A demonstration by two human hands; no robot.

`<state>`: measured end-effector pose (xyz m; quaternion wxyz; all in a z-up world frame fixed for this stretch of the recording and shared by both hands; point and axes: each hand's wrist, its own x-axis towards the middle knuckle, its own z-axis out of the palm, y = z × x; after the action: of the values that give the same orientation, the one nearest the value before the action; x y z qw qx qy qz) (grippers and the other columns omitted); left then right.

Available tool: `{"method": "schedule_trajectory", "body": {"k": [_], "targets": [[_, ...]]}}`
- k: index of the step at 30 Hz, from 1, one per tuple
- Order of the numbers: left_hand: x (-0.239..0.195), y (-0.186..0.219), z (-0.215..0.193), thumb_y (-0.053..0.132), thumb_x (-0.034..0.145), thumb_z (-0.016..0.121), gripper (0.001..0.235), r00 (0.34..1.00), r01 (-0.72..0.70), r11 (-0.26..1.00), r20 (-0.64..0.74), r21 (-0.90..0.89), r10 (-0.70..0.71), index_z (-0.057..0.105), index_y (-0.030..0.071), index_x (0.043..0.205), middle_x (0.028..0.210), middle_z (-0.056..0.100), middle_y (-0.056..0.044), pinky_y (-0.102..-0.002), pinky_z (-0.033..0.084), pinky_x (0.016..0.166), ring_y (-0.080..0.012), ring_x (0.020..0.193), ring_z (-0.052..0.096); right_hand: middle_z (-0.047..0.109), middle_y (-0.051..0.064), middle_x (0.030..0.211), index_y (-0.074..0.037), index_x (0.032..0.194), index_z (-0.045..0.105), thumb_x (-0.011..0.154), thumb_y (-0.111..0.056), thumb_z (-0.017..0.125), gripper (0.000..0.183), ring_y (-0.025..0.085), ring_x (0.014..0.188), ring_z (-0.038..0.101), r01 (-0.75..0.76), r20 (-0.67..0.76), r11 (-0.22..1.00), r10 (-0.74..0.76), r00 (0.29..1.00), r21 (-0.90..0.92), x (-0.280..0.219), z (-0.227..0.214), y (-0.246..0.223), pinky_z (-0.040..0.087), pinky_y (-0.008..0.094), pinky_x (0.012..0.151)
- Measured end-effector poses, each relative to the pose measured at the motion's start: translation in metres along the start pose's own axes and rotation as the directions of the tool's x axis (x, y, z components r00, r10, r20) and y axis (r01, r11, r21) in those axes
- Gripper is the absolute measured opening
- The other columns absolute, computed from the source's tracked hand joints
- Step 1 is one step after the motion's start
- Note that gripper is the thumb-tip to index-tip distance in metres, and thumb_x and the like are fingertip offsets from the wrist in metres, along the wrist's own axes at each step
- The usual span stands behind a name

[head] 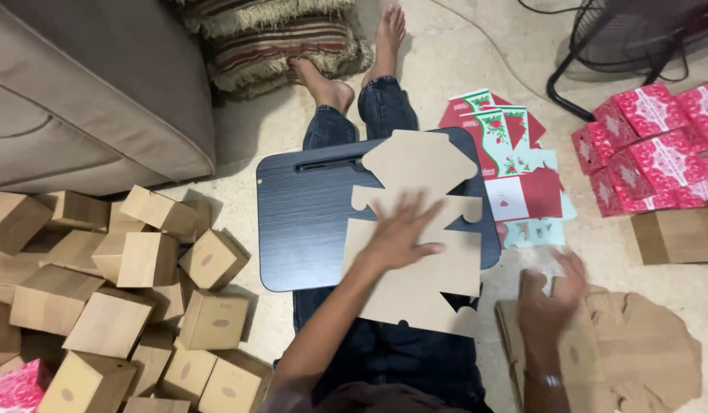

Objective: The person sits on the floor and folds flat cardboard pieces into small boxes. They fold the side flaps, tuck the top flaps, and place the finished boxes into a pile on the floor.

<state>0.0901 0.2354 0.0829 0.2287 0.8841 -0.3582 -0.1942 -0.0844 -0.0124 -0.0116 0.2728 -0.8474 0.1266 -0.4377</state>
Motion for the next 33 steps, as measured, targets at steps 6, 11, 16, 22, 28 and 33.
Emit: {"method": "schedule_trajectory", "body": {"k": [6,11,16,22,28,33], "targets": [[-0.055,-0.030,-0.046,0.064,0.096,0.047,0.078,0.939,0.339,0.935,0.033,0.102,-0.344,0.029,0.024,0.161,0.172,0.005,-0.016,-0.075,-0.017,0.113,-0.0342,0.159,-0.005,0.043,0.030,0.149,-0.005,0.150,0.050,0.078,-0.031,0.083,0.083,0.057,0.136,0.039,0.168,0.527,0.966,-0.247,0.813,0.195,0.136,0.127,-0.094,0.028,0.067,0.113],[-0.059,-0.052,-0.044,0.071,0.094,0.042,0.079,0.944,0.329,0.938,-0.014,0.111,-0.330,0.030,0.029,0.161,0.173,0.007,-0.012,-0.071,-0.018,0.116,-0.0303,0.159,-0.002,0.042,0.021,0.157,-0.022,0.163,0.030,0.079,-0.042,0.083,0.101,0.044,0.148,0.033,0.150,0.824,0.954,-0.300,0.481,0.259,0.209,0.249,-0.154,0.014,0.071,0.116],[-0.046,-0.064,-0.036,0.071,0.092,0.046,0.082,0.951,0.302,0.951,-0.084,0.060,-0.297,0.033,0.027,0.159,0.172,0.007,-0.014,-0.071,-0.018,0.117,-0.0322,0.159,-0.002,0.068,0.013,0.134,-0.020,0.141,0.062,0.074,-0.031,0.089,0.073,0.041,0.131,0.058,0.241,0.958,0.957,-0.209,0.198,0.159,0.242,0.310,-0.192,0.040,0.056,0.113],[-0.021,-0.065,-0.005,0.041,0.096,0.065,0.057,0.918,0.288,0.957,-0.270,-0.043,-0.289,0.054,0.019,0.148,0.166,0.026,-0.022,-0.069,-0.001,0.122,-0.0349,0.157,0.017,0.077,-0.001,0.084,-0.028,0.081,0.076,0.079,-0.037,0.080,0.010,0.028,0.090,0.076,0.591,0.933,0.797,-0.296,0.205,0.123,0.231,0.256,-0.226,0.061,0.045,0.081],[-0.088,-0.026,-0.003,0.027,0.099,0.060,0.054,0.961,0.251,0.966,-0.133,0.054,-0.242,0.050,0.011,0.149,0.162,0.025,-0.032,-0.080,0.002,0.114,-0.0480,0.154,0.014,0.077,0.012,0.083,-0.005,0.090,0.072,0.085,-0.029,0.066,0.025,0.031,0.085,0.078,0.629,0.967,0.772,-0.221,0.127,0.094,0.152,0.198,-0.221,0.062,0.049,0.071],[-0.157,-0.026,-0.017,0.022,0.094,0.067,0.062,0.993,-0.006,0.997,-0.119,-0.077,-0.004,0.044,0.011,0.151,0.163,0.026,-0.022,-0.069,0.008,0.116,-0.0413,0.152,0.017,0.032,0.029,0.162,0.000,0.101,0.053,0.076,-0.017,0.066,0.033,0.044,0.152,0.031,0.468,0.911,0.816,-0.410,0.055,0.339,0.095,0.177,-0.179,0.045,0.048,0.106]]}}
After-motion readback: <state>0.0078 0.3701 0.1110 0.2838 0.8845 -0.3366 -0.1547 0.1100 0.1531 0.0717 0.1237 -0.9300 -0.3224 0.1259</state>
